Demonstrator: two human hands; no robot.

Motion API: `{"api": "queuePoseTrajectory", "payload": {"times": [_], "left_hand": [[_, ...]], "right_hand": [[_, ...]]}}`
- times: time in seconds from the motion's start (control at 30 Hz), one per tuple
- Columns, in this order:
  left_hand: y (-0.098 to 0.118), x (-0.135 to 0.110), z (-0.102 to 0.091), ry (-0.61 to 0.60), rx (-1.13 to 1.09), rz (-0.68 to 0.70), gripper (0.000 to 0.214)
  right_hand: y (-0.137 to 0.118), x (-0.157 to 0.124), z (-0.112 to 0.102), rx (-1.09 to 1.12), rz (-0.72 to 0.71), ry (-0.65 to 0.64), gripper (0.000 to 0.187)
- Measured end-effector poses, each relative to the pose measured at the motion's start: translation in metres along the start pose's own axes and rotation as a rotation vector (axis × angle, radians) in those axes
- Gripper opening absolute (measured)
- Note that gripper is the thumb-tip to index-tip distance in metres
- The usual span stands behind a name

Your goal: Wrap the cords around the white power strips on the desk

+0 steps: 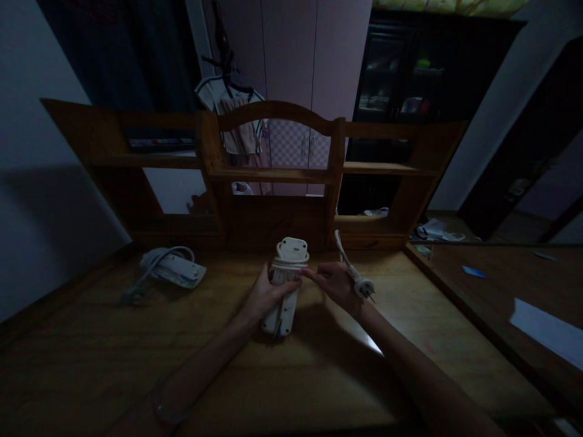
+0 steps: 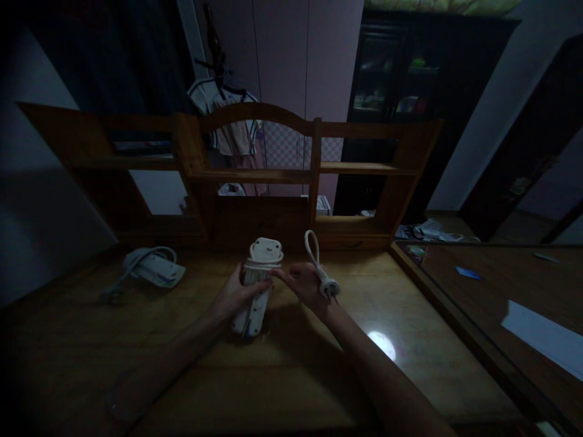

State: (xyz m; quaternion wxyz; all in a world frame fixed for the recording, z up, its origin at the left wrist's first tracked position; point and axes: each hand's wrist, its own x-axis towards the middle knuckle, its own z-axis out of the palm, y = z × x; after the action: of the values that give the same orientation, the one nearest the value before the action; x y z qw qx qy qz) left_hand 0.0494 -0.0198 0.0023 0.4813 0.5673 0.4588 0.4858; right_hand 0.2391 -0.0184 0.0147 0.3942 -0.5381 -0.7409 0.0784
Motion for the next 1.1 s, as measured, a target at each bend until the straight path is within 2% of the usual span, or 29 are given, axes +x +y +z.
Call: {"api": "queuePoseTrajectory", "payload": {"times": [0.17, 0.3, 0.57, 0.8, 1.0, 1.1], "left_hand": [[-0.002, 0.0, 0.002, 0.024, 0.019, 0.091, 0.06], [-0.001, -0.002, 0.004, 0.037, 0.076, 0.111, 0.057], [0.005, -0.006, 0.006, -0.02, 0.135, 0.134, 0.054], [0.012, -0.003, 0.003, -0.033, 0.169, 0.245, 0.053], [0.007, 0.001, 0.001, 0.094, 0.165, 0.298, 0.07], [0.005, 0.0, 0.003, 0.138, 0.232, 0.249, 0.064]], "right_hand": [[-0.01, -0.002, -0.011, 0.061, 0.006, 0.013, 0.061], [-0.014, -0.001, -0.015, 0.076, 0.016, 0.021, 0.061], [-0.01, -0.003, -0.016, 0.11, 0.03, -0.005, 0.061], [-0.008, -0.005, -0.009, 0.158, 0.073, -0.04, 0.059], [-0.009, -0.004, 0.001, 0.157, 0.094, 0.006, 0.058], [-0.01, -0.003, 0.003, 0.184, 0.112, -0.002, 0.058]]}}
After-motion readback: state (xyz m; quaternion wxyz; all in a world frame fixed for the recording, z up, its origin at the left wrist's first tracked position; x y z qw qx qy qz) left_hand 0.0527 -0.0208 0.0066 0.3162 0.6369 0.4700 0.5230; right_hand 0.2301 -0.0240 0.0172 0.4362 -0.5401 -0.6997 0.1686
